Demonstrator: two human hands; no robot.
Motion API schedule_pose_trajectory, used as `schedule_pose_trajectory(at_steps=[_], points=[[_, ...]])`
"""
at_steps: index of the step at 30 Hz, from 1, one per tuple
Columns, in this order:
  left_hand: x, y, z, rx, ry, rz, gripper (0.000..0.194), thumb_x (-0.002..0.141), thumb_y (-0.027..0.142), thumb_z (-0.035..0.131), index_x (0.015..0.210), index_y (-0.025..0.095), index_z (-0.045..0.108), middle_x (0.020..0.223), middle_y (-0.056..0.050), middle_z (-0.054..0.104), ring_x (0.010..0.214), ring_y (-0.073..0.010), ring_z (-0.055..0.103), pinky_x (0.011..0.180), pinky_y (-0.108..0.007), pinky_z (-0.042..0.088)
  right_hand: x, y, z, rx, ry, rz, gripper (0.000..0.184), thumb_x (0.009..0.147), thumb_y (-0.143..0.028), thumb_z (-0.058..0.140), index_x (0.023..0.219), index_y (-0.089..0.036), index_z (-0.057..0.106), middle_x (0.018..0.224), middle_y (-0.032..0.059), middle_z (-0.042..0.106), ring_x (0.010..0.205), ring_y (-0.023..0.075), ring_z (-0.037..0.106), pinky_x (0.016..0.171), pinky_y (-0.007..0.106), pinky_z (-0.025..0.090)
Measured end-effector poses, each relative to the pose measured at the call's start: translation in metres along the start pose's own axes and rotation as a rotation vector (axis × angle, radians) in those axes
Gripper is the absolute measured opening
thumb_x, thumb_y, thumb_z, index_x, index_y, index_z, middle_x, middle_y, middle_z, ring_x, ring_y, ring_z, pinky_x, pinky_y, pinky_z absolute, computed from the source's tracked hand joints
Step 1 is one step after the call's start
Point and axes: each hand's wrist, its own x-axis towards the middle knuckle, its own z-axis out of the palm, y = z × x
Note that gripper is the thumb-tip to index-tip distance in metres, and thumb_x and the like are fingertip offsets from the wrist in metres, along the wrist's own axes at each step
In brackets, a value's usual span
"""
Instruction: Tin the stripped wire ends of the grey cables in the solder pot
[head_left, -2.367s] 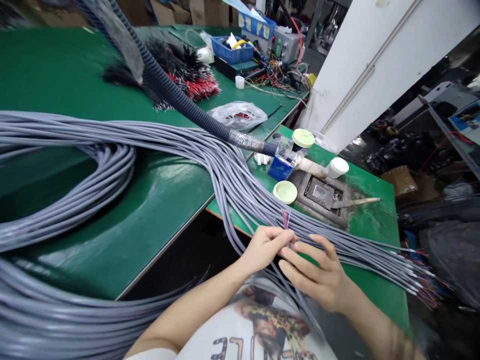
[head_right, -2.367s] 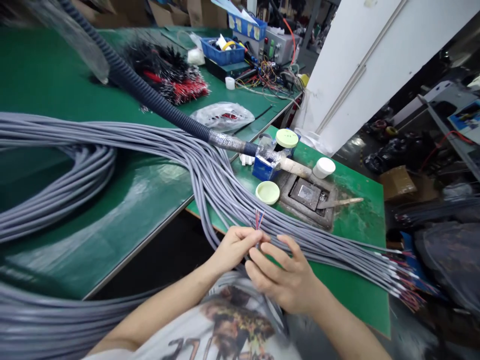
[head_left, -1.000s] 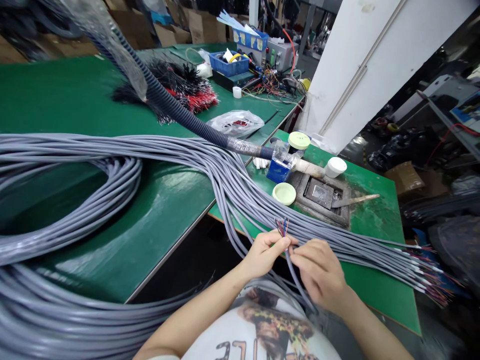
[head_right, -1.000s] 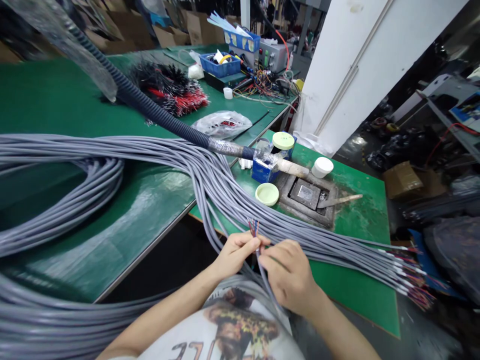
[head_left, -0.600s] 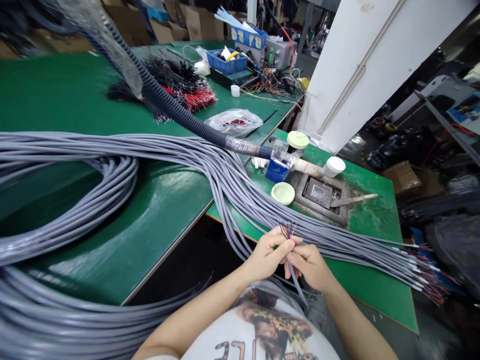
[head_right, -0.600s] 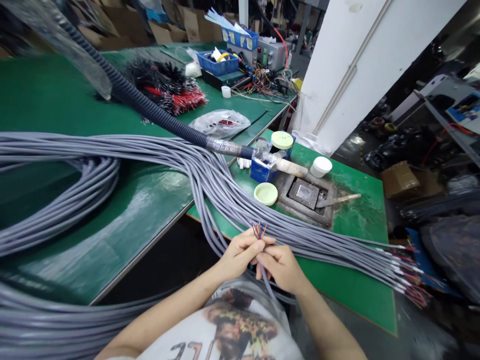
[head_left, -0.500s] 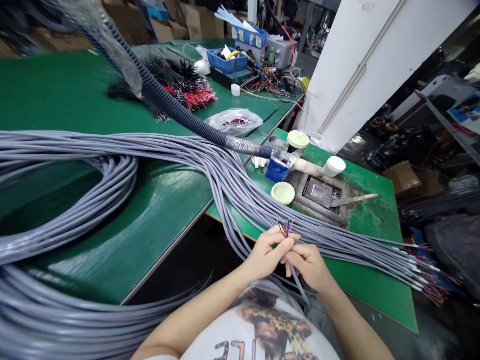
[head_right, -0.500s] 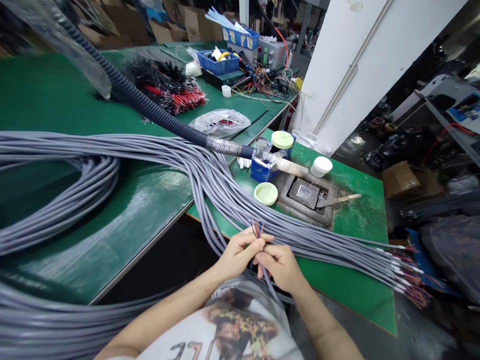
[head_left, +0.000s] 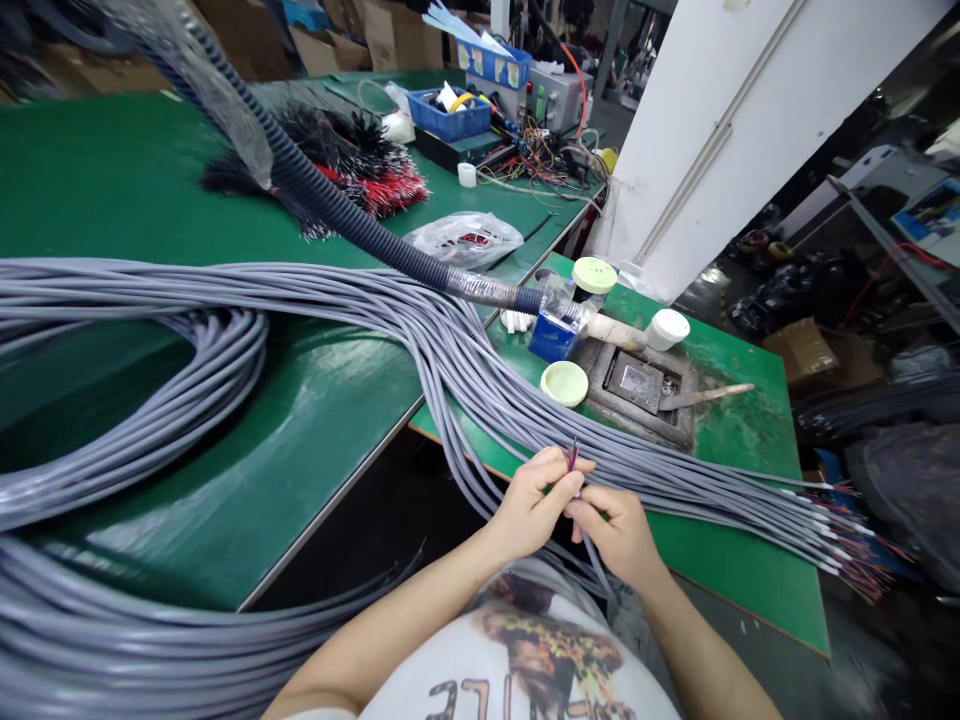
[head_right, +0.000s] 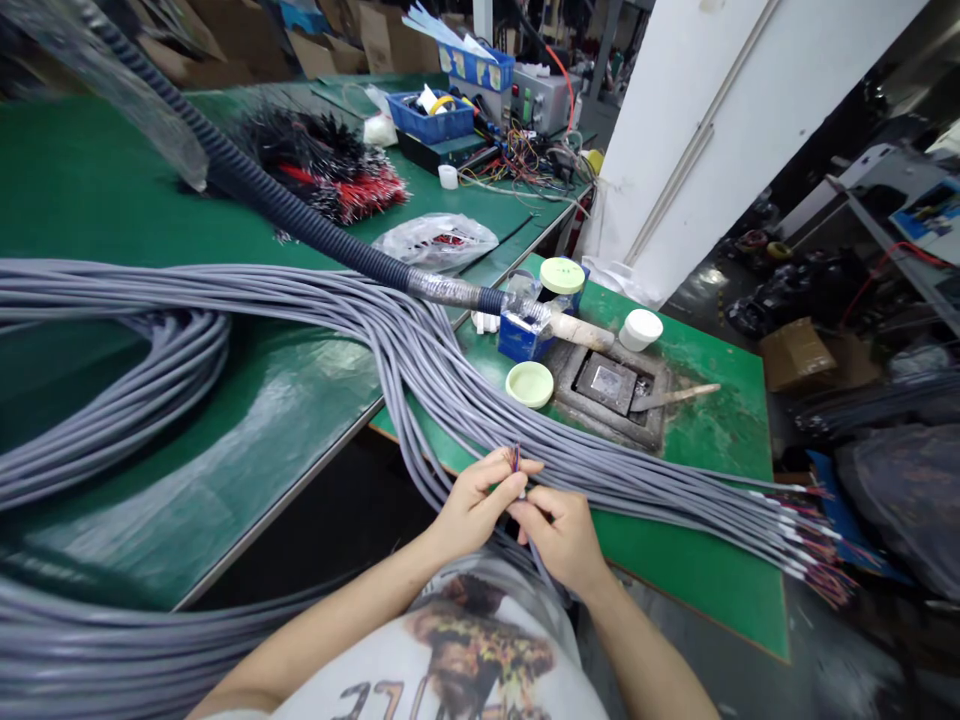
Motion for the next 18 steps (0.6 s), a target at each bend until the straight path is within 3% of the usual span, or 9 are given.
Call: schedule_pose_trajectory(at_steps=[5, 11, 18], points=[[0.001, -0.007, 0.006, -0.061, -0.045, -0.005, 0.035, 0.091, 0.034, 0.048, 0.070, 0.014, 0.066, 0.074, -0.005, 0.056, 0.076, -0.0157, 0.052, 0.075, -0.029, 0.043, -0.005, 0.008, -0.002, 0.030, 0.022, 0.041, 0.039, 0.088, -0.033, 0.053, 0.054, -0.016, 0.060, 0.048, -0.0019, 0.057, 0.045, 0.0084, 0.047, 0.050, 0.021, 0.034], [0.003, -0.013, 0.019, -0.325, -0.110, -0.283, 0.035, 0.086, 0.044, 0.055, 0.087, 0.013, 0.071, 0.083, -0.005, 0.060, 0.057, -0.0091, 0.048, 0.054, -0.023, 0.041, -0.018, 0.017, -0.004, 0.163, 0.020, 0.104, 0.033, 0.089, -0.035, 0.051, 0.064, -0.016, 0.063, 0.048, -0.0018, 0.059, 0.042, 0.0078, 0.048, 0.047, 0.019, 0.036], [0.005, -0.016, 0.024, -0.384, -0.117, -0.343, 0.032, 0.084, 0.043, 0.058, 0.091, 0.015, 0.074, 0.073, -0.004, 0.064, 0.064, -0.0134, 0.055, 0.066, -0.026, 0.044, -0.022, 0.017, -0.009, 0.203, 0.028, 0.119, 0.032, 0.089, -0.037, 0.052, 0.067, -0.015, 0.064, 0.047, -0.0015, 0.060, 0.040, 0.0073, 0.048, 0.044, 0.018, 0.036]])
